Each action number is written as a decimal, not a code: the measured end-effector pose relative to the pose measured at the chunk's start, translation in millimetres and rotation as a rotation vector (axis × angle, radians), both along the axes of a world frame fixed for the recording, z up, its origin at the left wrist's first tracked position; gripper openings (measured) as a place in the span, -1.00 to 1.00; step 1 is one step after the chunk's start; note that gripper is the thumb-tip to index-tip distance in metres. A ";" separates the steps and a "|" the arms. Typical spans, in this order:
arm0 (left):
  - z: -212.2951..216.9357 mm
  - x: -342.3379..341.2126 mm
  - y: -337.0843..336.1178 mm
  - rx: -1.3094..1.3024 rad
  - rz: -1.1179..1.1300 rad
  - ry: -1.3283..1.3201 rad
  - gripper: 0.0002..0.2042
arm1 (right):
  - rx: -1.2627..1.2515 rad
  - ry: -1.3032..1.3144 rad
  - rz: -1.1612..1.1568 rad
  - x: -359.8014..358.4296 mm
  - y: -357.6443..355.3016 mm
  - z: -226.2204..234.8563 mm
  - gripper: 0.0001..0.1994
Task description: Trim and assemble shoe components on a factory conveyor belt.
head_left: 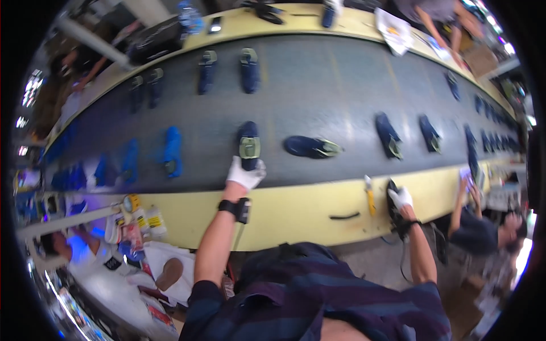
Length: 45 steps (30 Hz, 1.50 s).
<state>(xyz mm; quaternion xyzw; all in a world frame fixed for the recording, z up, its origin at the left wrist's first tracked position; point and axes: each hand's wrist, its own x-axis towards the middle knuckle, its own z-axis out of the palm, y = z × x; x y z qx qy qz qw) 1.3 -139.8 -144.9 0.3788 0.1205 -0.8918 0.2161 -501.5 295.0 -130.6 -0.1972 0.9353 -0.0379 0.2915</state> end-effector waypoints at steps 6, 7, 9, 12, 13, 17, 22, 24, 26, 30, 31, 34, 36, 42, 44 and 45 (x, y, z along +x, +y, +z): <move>-50.1 25.1 7.7 0.242 0.294 -0.107 0.08 | -0.396 0.263 0.328 33.4 -89.2 32.5 -0.45; -49.2 31.5 14.1 0.147 0.321 -0.098 0.14 | -0.397 0.178 0.370 43.1 -115.1 27.2 -0.42; -46.9 58.9 23.9 0.100 0.299 0.014 0.14 | -0.426 0.075 0.527 64.5 -166.0 4.9 -0.35; -14.2 58.8 50.7 -0.055 0.186 -0.329 -0.02 | -0.262 0.161 0.735 104.1 -236.8 -18.1 -0.16; -9.4 68.0 62.0 -0.096 0.128 -0.337 -0.04 | -0.282 0.176 0.810 117.3 -262.3 -22.3 -0.13; -15.7 93.4 111.4 -0.097 -0.016 -0.365 -0.23 | -0.243 0.011 0.821 142.6 -313.9 -63.3 -0.09; -20.0 100.3 166.8 -0.091 -0.131 -0.401 -0.26 | -0.297 0.017 0.819 154.6 -319.2 -56.1 -0.28; -10.4 85.2 170.3 -0.161 -0.264 -0.364 -0.24 | -0.417 -0.241 0.345 158.2 -303.4 -66.8 -0.39; 4.5 71.3 176.3 -0.221 -0.390 -0.334 -0.22 | -0.630 -0.699 0.032 180.3 -279.9 -70.1 -0.47; 46.0 17.3 162.0 -0.652 -0.841 -0.387 -0.17 | -0.741 -0.386 -0.232 210.2 -192.3 -109.3 -0.50; 45.9 9.5 163.5 -0.815 -1.007 -0.412 -0.14 | -0.718 -0.452 -0.292 234.6 -175.6 -95.7 -0.53; -47.6 -1.8 212.0 -1.535 -1.156 -0.748 -0.08 | -0.776 -0.610 -0.100 297.2 -141.1 -95.3 -0.59; 80.1 -33.3 187.5 -1.224 -1.475 -0.437 0.02 | -0.403 -0.590 -0.150 306.8 -126.0 -32.5 -0.61; 34.1 -55.9 208.8 -1.349 -1.429 -0.939 -0.18 | -0.380 -0.298 0.198 303.4 -133.0 27.5 -0.57; 49.7 -61.9 211.1 -1.276 -1.465 -0.954 -0.29 | -0.457 -0.097 0.265 301.3 -143.0 52.0 -0.56; 52.4 -59.8 211.9 -1.282 -1.462 -0.952 -0.29 | -0.426 -0.112 0.387 301.1 -148.3 59.0 -0.53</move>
